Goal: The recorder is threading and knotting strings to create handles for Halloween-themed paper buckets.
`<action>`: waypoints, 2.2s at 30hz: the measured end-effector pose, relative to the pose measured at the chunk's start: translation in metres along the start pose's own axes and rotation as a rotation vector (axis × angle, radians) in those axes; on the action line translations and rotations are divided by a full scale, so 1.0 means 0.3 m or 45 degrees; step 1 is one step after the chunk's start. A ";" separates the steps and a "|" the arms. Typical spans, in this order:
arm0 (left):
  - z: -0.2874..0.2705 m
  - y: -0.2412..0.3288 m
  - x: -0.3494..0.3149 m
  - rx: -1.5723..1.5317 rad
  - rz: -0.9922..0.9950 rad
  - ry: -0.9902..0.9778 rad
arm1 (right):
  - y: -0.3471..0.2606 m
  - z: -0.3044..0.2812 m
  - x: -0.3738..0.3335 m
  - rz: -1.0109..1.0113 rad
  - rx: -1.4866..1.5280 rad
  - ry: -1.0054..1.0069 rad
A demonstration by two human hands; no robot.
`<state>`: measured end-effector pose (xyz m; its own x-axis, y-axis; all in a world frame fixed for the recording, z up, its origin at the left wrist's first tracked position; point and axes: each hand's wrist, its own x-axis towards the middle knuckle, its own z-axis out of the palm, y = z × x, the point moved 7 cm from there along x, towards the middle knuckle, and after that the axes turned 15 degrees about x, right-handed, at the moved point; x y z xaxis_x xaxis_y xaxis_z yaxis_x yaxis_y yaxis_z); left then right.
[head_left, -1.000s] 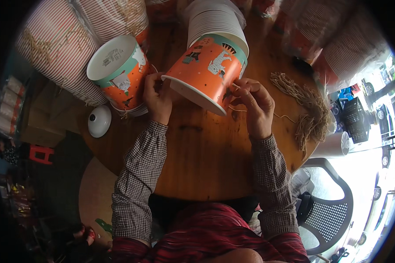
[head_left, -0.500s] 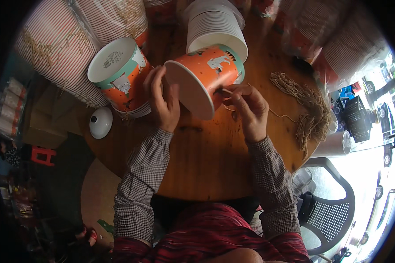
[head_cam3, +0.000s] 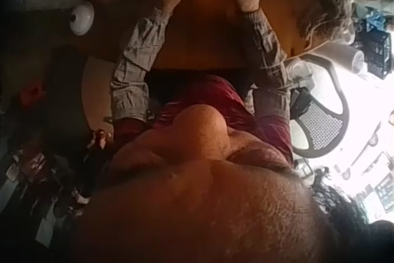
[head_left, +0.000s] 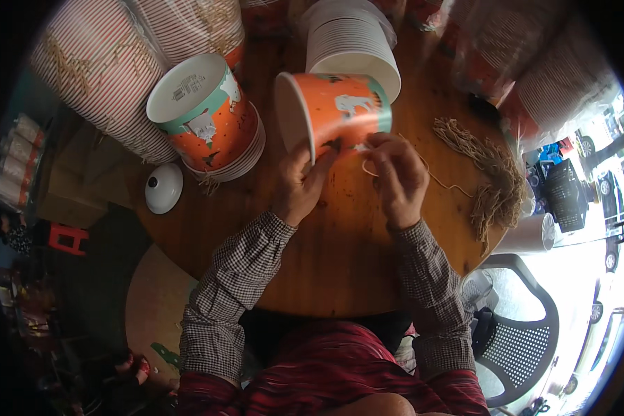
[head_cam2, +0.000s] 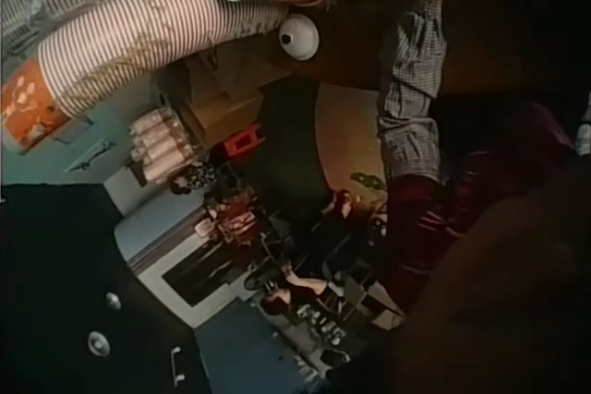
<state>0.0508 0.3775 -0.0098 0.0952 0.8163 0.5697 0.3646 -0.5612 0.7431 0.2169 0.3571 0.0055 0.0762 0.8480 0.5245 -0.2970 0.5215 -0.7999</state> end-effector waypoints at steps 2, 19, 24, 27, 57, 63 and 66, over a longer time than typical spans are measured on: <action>0.011 -0.016 -0.001 -0.046 -0.006 -0.083 | -0.030 -0.018 0.018 -0.110 -0.037 0.061; 0.009 -0.052 0.013 -0.937 -0.432 -0.140 | -0.047 0.065 -0.001 -0.283 -0.521 -0.176; 0.026 -0.048 0.016 -1.007 -0.483 -0.228 | -0.037 0.063 -0.003 -0.272 -0.544 -0.209; 0.024 -0.063 0.014 -0.952 -0.469 -0.229 | -0.028 0.071 -0.008 -0.237 -0.525 -0.225; 0.052 -0.084 0.011 -1.133 -0.436 -0.365 | -0.028 0.129 -0.027 -0.128 -0.481 -0.434; 0.056 -0.066 0.015 -1.121 -0.446 -0.424 | 0.004 0.132 -0.042 -0.202 -0.448 -0.332; 0.048 -0.051 0.019 -1.138 -0.440 -0.414 | 0.017 0.121 -0.039 -0.132 -0.297 -0.276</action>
<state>0.0592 0.3929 -0.0230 0.4119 0.8765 0.2493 -0.3944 -0.0752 0.9158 0.1800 0.3463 0.0060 -0.1171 0.7623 0.6365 -0.0705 0.6330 -0.7710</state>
